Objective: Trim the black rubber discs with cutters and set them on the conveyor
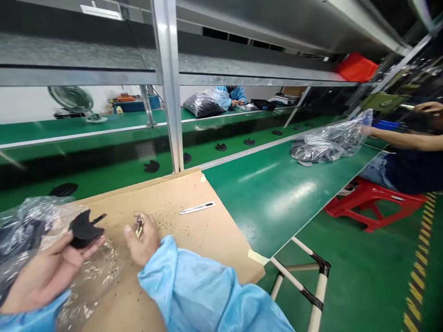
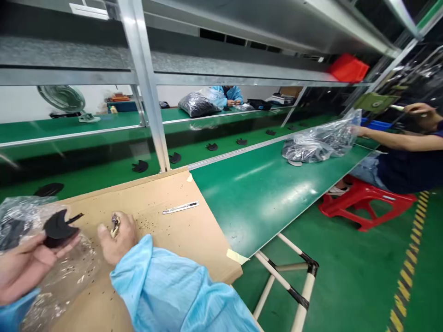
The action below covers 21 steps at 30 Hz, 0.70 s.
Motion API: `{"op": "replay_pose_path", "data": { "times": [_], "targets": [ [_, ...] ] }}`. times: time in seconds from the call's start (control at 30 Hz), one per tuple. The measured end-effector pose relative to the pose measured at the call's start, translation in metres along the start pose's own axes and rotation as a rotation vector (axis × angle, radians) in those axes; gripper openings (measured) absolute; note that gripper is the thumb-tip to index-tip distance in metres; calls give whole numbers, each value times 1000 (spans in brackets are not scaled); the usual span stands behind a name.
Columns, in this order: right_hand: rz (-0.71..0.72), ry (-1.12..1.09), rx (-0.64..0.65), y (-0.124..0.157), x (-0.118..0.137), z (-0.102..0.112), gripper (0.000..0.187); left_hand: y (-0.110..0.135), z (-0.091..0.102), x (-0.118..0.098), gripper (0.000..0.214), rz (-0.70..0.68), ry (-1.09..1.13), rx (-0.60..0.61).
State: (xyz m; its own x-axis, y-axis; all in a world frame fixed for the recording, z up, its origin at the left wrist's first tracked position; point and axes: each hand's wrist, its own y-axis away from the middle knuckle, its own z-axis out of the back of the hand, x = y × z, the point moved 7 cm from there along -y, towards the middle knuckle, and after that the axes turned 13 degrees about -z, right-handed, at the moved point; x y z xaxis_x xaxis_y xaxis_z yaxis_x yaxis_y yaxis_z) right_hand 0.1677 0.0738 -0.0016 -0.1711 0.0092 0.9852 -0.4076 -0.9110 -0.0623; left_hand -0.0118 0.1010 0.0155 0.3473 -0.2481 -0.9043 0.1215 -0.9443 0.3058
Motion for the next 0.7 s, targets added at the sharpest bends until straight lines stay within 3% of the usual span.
{"op": "replay_pose_path", "data": {
  "times": [0.13, 0.27, 0.43, 0.6, 0.7],
  "targets": [
    [130, 93, 83, 0, 7, 7, 59, 18, 6, 15, 21, -143, 153, 87],
    [307, 175, 195, 6, 16, 6, 50, 16, 5, 28, 45, -259, 226, 164],
    [379, 478, 239, 11, 21, -5, 37, 8, 8, 42, 45, -172, 281, 219],
    [477, 639, 255, 19, 25, -9, 53, 9, 11, 49, 38, -121, 272, 246],
    [533, 675, 309, 21, 23, -14, 48, 9, 11, 51, 37, -103, 281, 262]
  ]
}}
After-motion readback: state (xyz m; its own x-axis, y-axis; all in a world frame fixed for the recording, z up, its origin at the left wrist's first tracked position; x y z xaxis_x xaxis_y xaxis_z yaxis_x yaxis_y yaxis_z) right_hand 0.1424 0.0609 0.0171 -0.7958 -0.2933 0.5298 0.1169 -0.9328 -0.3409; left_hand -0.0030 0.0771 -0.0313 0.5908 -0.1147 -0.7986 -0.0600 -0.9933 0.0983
